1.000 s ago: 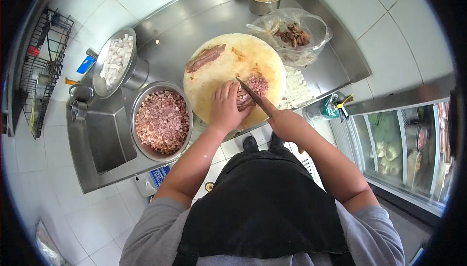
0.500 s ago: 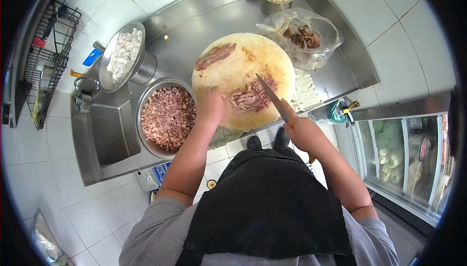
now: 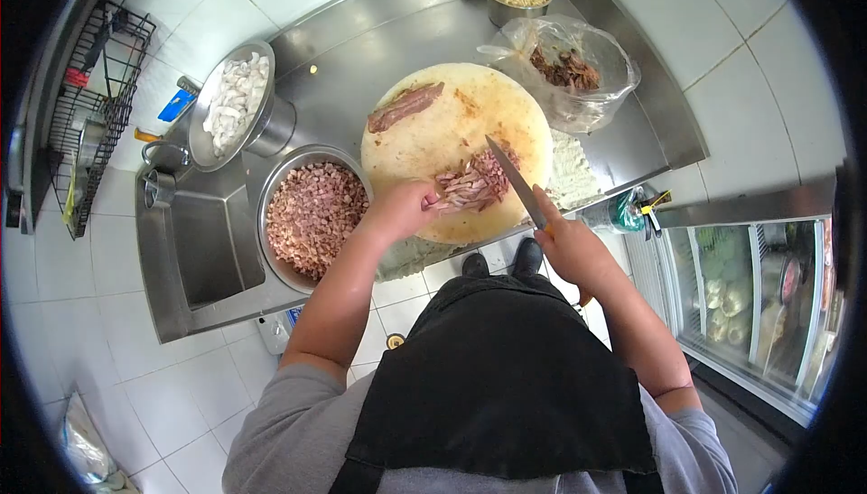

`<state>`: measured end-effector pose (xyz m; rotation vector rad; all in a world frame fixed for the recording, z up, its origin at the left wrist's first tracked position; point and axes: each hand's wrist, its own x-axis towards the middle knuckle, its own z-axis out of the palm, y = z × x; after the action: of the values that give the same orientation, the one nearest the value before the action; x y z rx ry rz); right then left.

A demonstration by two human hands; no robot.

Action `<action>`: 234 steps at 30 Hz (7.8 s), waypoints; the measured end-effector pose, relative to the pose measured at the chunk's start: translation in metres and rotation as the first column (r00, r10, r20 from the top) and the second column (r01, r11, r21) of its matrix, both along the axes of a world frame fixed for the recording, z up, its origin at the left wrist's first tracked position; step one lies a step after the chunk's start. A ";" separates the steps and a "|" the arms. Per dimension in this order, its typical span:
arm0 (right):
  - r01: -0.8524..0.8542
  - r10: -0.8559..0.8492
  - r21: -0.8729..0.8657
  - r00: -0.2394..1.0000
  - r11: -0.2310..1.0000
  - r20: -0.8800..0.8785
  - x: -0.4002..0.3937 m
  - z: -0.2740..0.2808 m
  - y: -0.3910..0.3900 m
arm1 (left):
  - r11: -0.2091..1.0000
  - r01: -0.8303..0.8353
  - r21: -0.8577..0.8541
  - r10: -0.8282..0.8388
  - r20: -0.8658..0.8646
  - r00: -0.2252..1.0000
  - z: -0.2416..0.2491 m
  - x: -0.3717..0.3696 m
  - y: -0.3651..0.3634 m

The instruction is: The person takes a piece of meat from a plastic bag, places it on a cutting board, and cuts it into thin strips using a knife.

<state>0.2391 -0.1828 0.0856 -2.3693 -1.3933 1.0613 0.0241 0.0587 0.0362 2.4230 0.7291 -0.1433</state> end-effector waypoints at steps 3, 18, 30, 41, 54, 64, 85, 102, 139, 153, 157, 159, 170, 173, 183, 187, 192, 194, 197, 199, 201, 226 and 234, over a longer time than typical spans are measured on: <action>-0.004 0.004 0.006 1.000 1.000 -0.003 0.000 0.002 0.001 | 0.975 -0.084 -0.203 0.068 -0.085 0.994 0.008 0.007 -0.004; -0.141 0.151 -0.081 0.978 0.987 0.142 -0.018 0.028 0.010 | 0.954 -0.280 0.108 0.192 0.498 0.846 -0.042 0.034 -0.062; -0.310 0.375 -0.253 0.885 0.917 0.275 -0.040 0.054 0.012 | 0.921 -0.339 0.192 0.173 0.577 0.798 -0.054 0.063 -0.053; -0.319 0.345 -0.136 0.898 0.938 0.271 -0.031 0.019 0.042 | 0.911 -0.356 0.208 0.172 0.591 0.788 -0.059 0.062 -0.052; -0.312 0.354 -0.205 0.910 0.928 0.215 -0.038 0.038 0.041 | 0.911 -0.368 0.187 0.194 0.592 0.782 -0.057 0.057 -0.053; -0.274 0.299 -0.142 0.933 0.951 0.202 -0.034 -0.017 0.050 | 0.923 -0.360 0.133 0.202 0.629 0.751 -0.057 0.061 -0.045; -0.329 0.375 -0.213 0.896 0.920 0.237 -0.043 0.038 0.026 | 0.932 -0.296 0.207 0.132 0.568 0.813 -0.053 0.042 -0.049; -0.281 0.300 -0.111 0.926 0.953 0.228 -0.044 -0.026 0.035 | 0.919 -0.346 0.187 0.170 0.604 0.779 -0.058 0.046 -0.049; -0.309 0.331 -0.135 0.923 0.941 0.195 -0.056 -0.018 0.039 | 0.921 -0.340 0.191 0.169 0.591 0.789 -0.054 0.026 -0.055; -0.303 0.317 -0.099 0.928 0.948 0.195 -0.057 -0.034 0.054 | 0.933 -0.310 0.182 0.166 0.545 0.821 -0.052 0.014 -0.054; -0.373 0.380 -0.073 0.901 0.925 0.207 -0.051 0.011 0.054 | 0.919 -0.349 0.180 0.161 0.639 0.753 -0.049 0.011 -0.056; -0.404 0.430 -0.162 0.885 0.900 0.179 -0.056 0.035 0.047 | 0.917 -0.367 0.157 0.206 0.603 0.771 -0.043 0.007 -0.057; -0.436 0.436 -0.061 0.862 0.898 0.258 -0.058 -0.003 0.052 | 0.920 -0.365 0.140 0.220 0.587 0.779 -0.055 0.003 -0.057; -0.426 0.459 -0.205 0.875 0.881 0.156 -0.062 0.041 0.040 | 0.916 -0.379 0.132 0.244 0.568 0.786 -0.055 -0.004 -0.059; -0.393 0.402 -0.085 0.896 0.915 0.190 -0.059 -0.019 0.045 | 0.894 -0.386 0.228 0.204 0.561 0.803 -0.041 -0.007 -0.078; -0.353 0.369 -0.120 0.912 0.928 0.177 -0.058 0.022 0.036 | 0.889 -0.343 0.304 0.207 0.401 0.892 -0.029 -0.010 -0.085; -0.305 0.312 -0.067 0.924 0.950 0.223 -0.049 0.012 0.024 | 0.928 -0.242 0.284 0.106 0.423 0.900 -0.047 -0.006 -0.050; -0.308 0.312 -0.055 0.925 0.950 0.217 -0.049 0.009 0.023 | 0.962 -0.085 0.259 -0.021 0.381 0.924 -0.044 -0.014 -0.039; -0.334 0.345 -0.085 0.912 0.939 0.221 -0.054 0.012 0.023 | 0.980 -0.107 0.169 0.036 0.381 0.924 -0.035 -0.023 -0.041; -0.352 0.365 -0.101 0.907 0.931 0.208 -0.058 0.018 0.023 | 0.974 -0.147 0.174 0.062 0.419 0.906 -0.031 -0.023 -0.045; -0.373 0.390 -0.119 0.901 0.920 0.192 -0.061 0.020 0.022 | 0.966 -0.191 0.173 0.093 0.455 0.886 -0.032 -0.021 -0.048; -0.403 0.443 -0.204 0.870 0.892 0.219 -0.074 0.024 0.040 | 0.904 -0.363 0.224 0.168 0.595 0.786 -0.044 -0.019 -0.063; -0.379 0.384 -0.066 0.898 0.923 0.216 -0.070 -0.015 0.053 | 0.906 -0.347 0.242 0.143 0.597 0.789 -0.048 -0.015 -0.064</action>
<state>0.1687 -0.1294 0.0707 -2.3468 -2.0022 0.9105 0.0091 -0.0051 -0.0115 2.4472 0.8235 0.8544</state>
